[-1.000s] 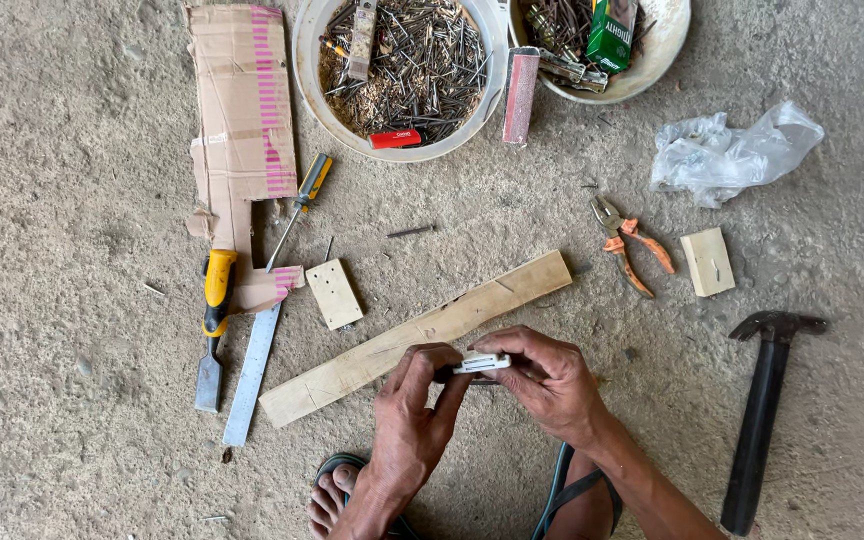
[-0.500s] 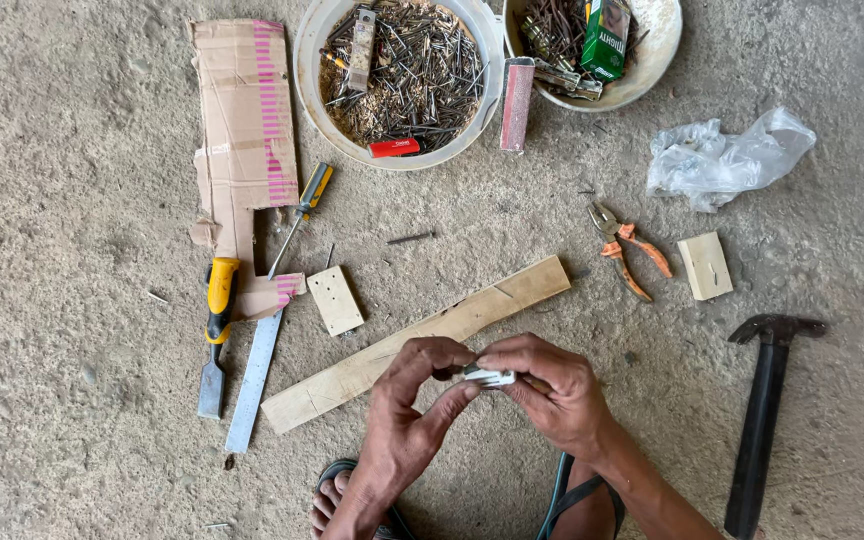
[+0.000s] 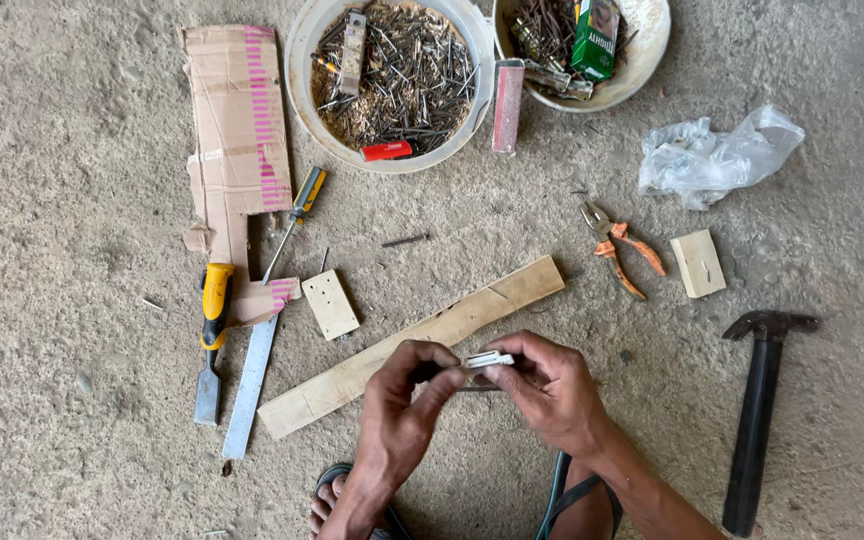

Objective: The person kneels on the floor fitting a small white plastic catch to a wooden block, then holds it against the edge of a wooden board and uses a screwdriver to drive screws into it. They pick nails and fasteners from bowls on the floor and reposition the block against the board while aligning it.

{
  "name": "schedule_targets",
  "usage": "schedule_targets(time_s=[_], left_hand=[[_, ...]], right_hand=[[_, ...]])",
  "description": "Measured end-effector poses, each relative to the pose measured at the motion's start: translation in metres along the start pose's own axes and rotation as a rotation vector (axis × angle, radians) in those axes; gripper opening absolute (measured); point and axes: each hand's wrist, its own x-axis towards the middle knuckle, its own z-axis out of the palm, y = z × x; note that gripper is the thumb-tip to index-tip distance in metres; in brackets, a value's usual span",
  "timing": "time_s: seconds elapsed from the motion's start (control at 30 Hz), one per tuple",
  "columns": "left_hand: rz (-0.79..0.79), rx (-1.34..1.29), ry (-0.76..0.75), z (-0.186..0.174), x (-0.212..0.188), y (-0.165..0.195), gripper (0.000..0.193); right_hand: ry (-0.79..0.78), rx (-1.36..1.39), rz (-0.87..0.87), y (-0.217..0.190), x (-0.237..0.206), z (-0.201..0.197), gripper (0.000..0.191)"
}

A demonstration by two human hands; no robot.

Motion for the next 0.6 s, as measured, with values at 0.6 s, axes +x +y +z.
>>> schedule_targets(time_s=[0.6], left_hand=[[0.059,0.249,0.192,0.016,-0.008,0.025,0.011]], right_hand=[[-0.114,0.486,0.109,-0.004,-0.005,-0.009,0.041]])
